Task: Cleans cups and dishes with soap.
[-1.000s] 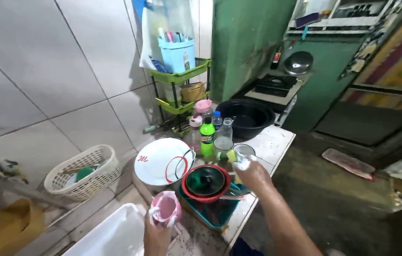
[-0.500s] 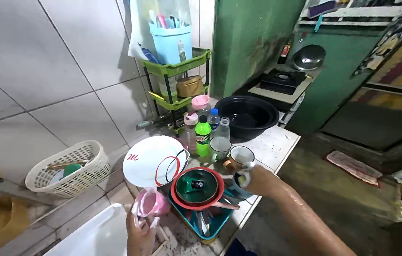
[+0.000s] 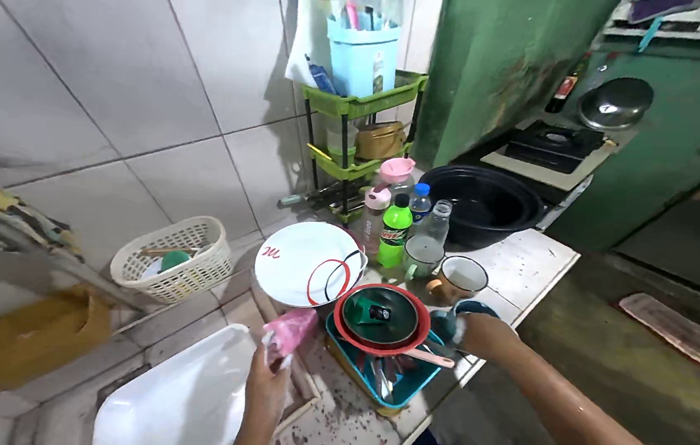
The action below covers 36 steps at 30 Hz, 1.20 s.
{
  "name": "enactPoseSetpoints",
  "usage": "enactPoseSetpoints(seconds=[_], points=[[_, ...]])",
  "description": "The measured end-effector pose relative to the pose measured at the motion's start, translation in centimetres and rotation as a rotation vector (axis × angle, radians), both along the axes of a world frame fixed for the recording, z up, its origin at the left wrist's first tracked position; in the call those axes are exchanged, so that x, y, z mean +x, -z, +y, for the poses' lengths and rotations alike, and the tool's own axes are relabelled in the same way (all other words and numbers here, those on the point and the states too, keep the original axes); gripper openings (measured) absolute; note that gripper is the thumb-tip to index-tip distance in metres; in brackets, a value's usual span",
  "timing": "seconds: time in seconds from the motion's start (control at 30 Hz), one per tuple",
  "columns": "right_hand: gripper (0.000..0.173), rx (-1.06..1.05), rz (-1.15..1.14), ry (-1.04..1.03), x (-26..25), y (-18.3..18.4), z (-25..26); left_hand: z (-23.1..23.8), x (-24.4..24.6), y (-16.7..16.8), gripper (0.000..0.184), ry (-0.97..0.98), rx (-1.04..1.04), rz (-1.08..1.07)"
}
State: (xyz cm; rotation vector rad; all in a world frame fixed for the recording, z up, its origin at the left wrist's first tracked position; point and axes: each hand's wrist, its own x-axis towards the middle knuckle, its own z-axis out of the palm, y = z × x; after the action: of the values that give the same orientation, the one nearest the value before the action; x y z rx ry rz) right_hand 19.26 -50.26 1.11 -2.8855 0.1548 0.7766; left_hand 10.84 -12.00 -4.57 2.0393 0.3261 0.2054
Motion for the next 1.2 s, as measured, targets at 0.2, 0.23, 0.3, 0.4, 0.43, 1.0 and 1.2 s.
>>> enactPoseSetpoints(seconds=[0.2, 0.23, 0.3, 0.4, 0.43, 1.0, 1.2], points=[[0.033, 0.506, -0.412, 0.401, -1.8, 2.4, -2.8, -0.2, 2.7, -0.7, 0.063, -0.133, -0.127, 0.097], [0.032, 0.587, -0.455, 0.487, -2.3, 2.7, -3.1, -0.2, 3.2, -0.6, 0.064, -0.141, -0.161, 0.101], [0.032, 0.665, -0.494, 0.595, -3.1, 1.8, -3.2, -0.2, 3.8, -0.5, 0.060, -0.163, -0.200, 0.113], [0.033, 0.733, -0.590, 0.587, -4.2, -0.6, -3.5, -0.7, 3.0, -2.8, 0.043, -0.108, -0.006, 0.180], [0.035, 0.781, -0.622, 0.576, -4.6, -1.7, -3.5, -1.0, 2.3, -4.2, 0.041, -0.032, 0.128, 0.230], [0.034, 1.477, -0.092, 0.177, -6.7, -9.3, 22.0, 2.9, -3.1, -7.5, 0.090, 0.197, -0.706, -0.269], [0.058, 0.964, -0.281, -0.392, -13.6, -3.6, 35.8, 10.4, -7.3, -7.2, 0.040, -0.144, -0.955, 0.031]])
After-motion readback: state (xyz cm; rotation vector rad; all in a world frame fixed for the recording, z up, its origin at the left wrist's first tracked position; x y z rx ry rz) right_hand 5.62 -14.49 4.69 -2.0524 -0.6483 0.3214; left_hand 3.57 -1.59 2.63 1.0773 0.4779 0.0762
